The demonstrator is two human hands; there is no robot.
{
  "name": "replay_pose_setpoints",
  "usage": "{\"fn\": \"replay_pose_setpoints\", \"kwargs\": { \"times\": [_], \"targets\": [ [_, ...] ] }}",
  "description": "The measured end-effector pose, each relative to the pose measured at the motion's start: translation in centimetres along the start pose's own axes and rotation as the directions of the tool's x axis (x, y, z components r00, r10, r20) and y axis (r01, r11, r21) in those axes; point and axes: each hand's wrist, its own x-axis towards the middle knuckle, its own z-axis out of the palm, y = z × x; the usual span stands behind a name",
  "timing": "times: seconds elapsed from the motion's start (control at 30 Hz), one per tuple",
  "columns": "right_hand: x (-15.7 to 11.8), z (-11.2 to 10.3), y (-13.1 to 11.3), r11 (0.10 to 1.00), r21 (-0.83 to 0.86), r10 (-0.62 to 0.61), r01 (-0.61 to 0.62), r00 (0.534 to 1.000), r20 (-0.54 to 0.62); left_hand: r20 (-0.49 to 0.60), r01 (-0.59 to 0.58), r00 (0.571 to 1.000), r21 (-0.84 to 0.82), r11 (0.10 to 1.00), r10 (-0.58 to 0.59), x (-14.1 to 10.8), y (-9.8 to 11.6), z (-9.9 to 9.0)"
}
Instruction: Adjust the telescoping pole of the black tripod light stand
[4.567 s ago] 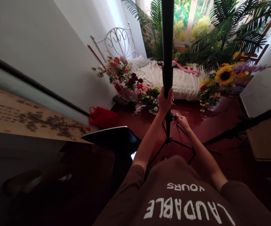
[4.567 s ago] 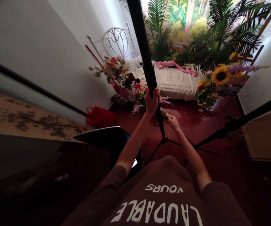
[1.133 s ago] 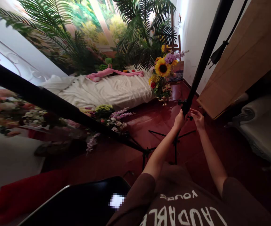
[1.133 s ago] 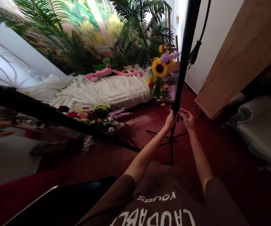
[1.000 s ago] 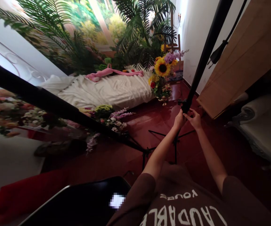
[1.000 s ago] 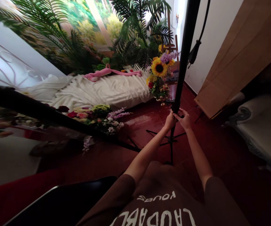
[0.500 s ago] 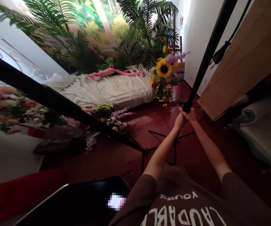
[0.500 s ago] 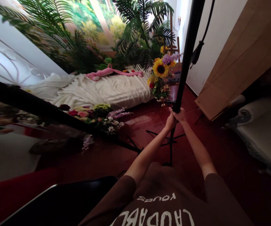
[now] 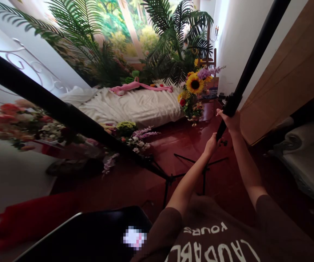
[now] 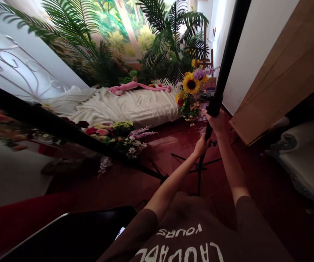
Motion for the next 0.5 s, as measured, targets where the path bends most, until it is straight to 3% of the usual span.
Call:
{"fn": "replay_pose_setpoints", "kwargs": {
  "times": [0.27, 0.5],
  "targets": [
    [-0.6, 0.0, 0.5, 0.998, -0.019, 0.063, -0.063, 0.998, 0.024, 0.020, 0.038, 0.999, -0.018, 0.999, -0.037, 0.1, 0.3, 0.0],
    [-2.9, -1.0, 1.7, 0.994, 0.064, 0.078, -0.083, 0.994, 0.074, 0.025, 0.049, 0.999, -0.056, 0.997, -0.047, -0.1, 0.3, -0.1]
  ]
}}
